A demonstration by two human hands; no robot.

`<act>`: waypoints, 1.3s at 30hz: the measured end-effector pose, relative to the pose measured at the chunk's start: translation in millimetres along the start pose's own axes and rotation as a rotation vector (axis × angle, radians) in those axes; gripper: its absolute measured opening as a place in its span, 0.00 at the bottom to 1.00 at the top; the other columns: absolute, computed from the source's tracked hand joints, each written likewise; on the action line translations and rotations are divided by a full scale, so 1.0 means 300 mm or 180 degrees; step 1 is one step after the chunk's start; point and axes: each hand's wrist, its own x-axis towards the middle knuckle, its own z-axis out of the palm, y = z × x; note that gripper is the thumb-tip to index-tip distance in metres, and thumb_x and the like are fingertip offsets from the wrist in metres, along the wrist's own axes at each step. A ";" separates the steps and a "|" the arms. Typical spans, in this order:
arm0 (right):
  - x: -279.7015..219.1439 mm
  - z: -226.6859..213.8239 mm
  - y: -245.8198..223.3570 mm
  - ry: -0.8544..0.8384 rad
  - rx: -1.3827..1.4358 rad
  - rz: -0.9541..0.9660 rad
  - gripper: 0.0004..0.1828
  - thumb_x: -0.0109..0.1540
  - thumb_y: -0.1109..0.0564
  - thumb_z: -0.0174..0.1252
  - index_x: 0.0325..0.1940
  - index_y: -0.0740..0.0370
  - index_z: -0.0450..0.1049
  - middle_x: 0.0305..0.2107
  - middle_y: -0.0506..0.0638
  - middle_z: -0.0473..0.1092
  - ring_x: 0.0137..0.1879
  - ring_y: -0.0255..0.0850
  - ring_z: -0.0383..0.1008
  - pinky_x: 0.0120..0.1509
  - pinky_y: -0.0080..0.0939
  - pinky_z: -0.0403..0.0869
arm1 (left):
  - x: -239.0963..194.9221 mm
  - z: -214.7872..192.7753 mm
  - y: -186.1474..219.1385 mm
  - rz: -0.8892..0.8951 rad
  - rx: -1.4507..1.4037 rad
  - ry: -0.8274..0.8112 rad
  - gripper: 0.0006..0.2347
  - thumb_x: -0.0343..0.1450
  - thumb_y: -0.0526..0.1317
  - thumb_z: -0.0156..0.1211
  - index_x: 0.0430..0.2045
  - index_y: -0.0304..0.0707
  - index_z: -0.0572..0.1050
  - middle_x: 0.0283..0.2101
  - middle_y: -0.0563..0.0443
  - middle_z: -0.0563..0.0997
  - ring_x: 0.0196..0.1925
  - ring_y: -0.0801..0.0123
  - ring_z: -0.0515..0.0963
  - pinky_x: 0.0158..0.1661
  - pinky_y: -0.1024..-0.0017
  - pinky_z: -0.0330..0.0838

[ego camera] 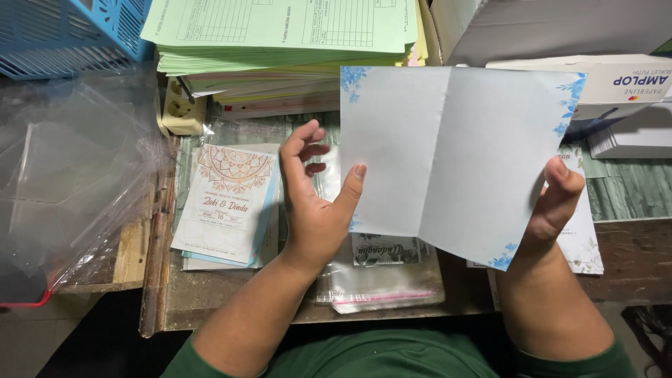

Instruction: The person places paper invitation cards and smaller insert cards into clear plastic sleeves by hand on a desk.

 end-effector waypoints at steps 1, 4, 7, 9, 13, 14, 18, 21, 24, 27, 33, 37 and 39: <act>-0.016 0.045 0.020 -0.0075 -0.0307 -0.0007 0.38 0.58 0.47 0.66 0.69 0.64 0.67 0.59 0.59 0.71 0.66 0.58 0.70 0.70 0.62 0.68 | 0.000 0.001 -0.002 0.0548 0.0581 0.0144 0.22 0.71 0.40 0.64 0.58 0.42 0.64 0.57 0.48 0.67 0.58 0.63 0.71 0.58 0.68 0.67; -0.043 0.102 0.065 -0.0980 -0.1248 0.0022 0.50 0.63 0.30 0.61 0.75 0.67 0.58 0.70 0.66 0.58 0.73 0.59 0.63 0.73 0.62 0.68 | -0.014 0.017 -0.006 0.1124 0.1254 0.0117 0.13 0.73 0.44 0.63 0.49 0.44 0.73 0.54 0.45 0.64 0.61 0.55 0.67 0.61 0.61 0.67; -0.048 0.128 0.089 -0.2011 -0.2394 -0.0076 0.46 0.70 0.25 0.53 0.73 0.66 0.59 0.75 0.67 0.51 0.79 0.53 0.58 0.79 0.55 0.68 | 0.001 0.004 -0.011 0.1005 0.1152 -0.0057 0.12 0.74 0.50 0.59 0.46 0.47 0.79 0.55 0.43 0.64 0.62 0.53 0.65 0.62 0.57 0.67; -0.041 0.147 0.096 -0.2209 -0.2914 -0.0192 0.41 0.70 0.31 0.53 0.72 0.66 0.61 0.74 0.65 0.52 0.79 0.53 0.58 0.81 0.54 0.68 | -0.015 0.019 -0.025 0.0725 0.0771 -0.0064 0.14 0.73 0.51 0.58 0.46 0.45 0.78 0.55 0.42 0.65 0.62 0.52 0.66 0.62 0.56 0.67; -0.027 0.167 0.104 -0.2717 -0.5411 -0.1715 0.40 0.61 0.42 0.67 0.72 0.61 0.63 0.71 0.64 0.57 0.76 0.59 0.59 0.82 0.63 0.62 | -0.010 0.006 -0.038 0.0159 0.0006 -0.0090 0.18 0.72 0.54 0.57 0.48 0.42 0.77 0.55 0.40 0.67 0.61 0.50 0.68 0.62 0.53 0.67; -0.027 0.170 0.109 -0.2829 -0.5458 -0.1773 0.45 0.60 0.38 0.72 0.73 0.61 0.62 0.72 0.65 0.55 0.78 0.61 0.57 0.83 0.65 0.62 | -0.008 0.004 -0.042 0.0016 -0.0186 -0.0099 0.19 0.72 0.54 0.57 0.49 0.42 0.77 0.55 0.40 0.68 0.61 0.49 0.68 0.62 0.53 0.66; -0.042 0.177 0.122 -0.2975 -0.5520 -0.1675 0.44 0.64 0.25 0.46 0.73 0.57 0.63 0.73 0.67 0.51 0.81 0.66 0.51 0.84 0.70 0.57 | 0.001 -0.017 -0.055 -0.0555 -0.0947 -0.0121 0.23 0.71 0.57 0.56 0.51 0.39 0.76 0.56 0.37 0.70 0.61 0.47 0.70 0.61 0.50 0.66; -0.050 0.211 0.145 -0.2620 -0.5587 -0.2311 0.17 0.66 0.61 0.65 0.60 0.62 0.75 0.64 0.63 0.63 0.71 0.61 0.67 0.77 0.60 0.69 | 0.002 -0.034 -0.056 -0.0981 -0.1532 -0.0127 0.26 0.70 0.58 0.55 0.52 0.37 0.75 0.56 0.36 0.72 0.61 0.45 0.71 0.61 0.49 0.66; -0.057 0.223 0.134 -0.2507 -0.5429 -0.2785 0.12 0.66 0.59 0.65 0.53 0.63 0.79 0.57 0.62 0.69 0.65 0.59 0.73 0.69 0.59 0.76 | 0.000 -0.049 -0.053 -0.1416 -0.2131 -0.0147 0.28 0.69 0.60 0.54 0.53 0.35 0.75 0.56 0.34 0.73 0.60 0.44 0.72 0.60 0.47 0.66; -0.096 0.207 0.082 -0.2271 -0.4919 -0.2637 0.10 0.65 0.58 0.58 0.41 0.65 0.83 0.49 0.65 0.76 0.56 0.58 0.79 0.63 0.59 0.75 | 0.001 -0.041 -0.061 -0.1908 -0.2757 -0.0243 0.31 0.68 0.62 0.53 0.55 0.32 0.74 0.56 0.33 0.75 0.60 0.42 0.74 0.60 0.45 0.66; -0.249 0.170 -0.021 -0.1147 -0.4400 -0.2475 0.13 0.72 0.48 0.47 0.38 0.55 0.68 0.39 0.52 0.76 0.52 0.51 0.84 0.76 0.64 0.80 | 0.007 -0.047 -0.056 -0.2729 -0.3764 -0.0348 0.36 0.67 0.65 0.51 0.57 0.29 0.73 0.57 0.30 0.78 0.60 0.39 0.76 0.59 0.42 0.66; -0.302 0.136 -0.110 -0.1468 -0.4207 -0.1818 0.13 0.73 0.52 0.48 0.34 0.49 0.70 0.34 0.41 0.78 0.61 0.51 0.78 0.89 0.81 0.60 | 0.001 -0.050 -0.057 -0.2712 -0.2805 -0.2329 0.25 0.68 0.57 0.57 0.41 0.29 0.72 0.37 0.39 0.80 0.37 0.55 0.83 0.39 0.63 0.80; -0.298 0.084 -0.174 -0.1613 -0.4144 -0.1630 0.15 0.73 0.52 0.48 0.31 0.49 0.71 0.32 0.41 0.78 0.62 0.53 0.77 0.90 0.83 0.54 | -0.006 -0.031 -0.052 -0.3227 -0.1992 -0.2426 0.15 0.66 0.45 0.69 0.30 0.35 0.69 0.26 0.48 0.78 0.25 0.65 0.82 0.27 0.73 0.80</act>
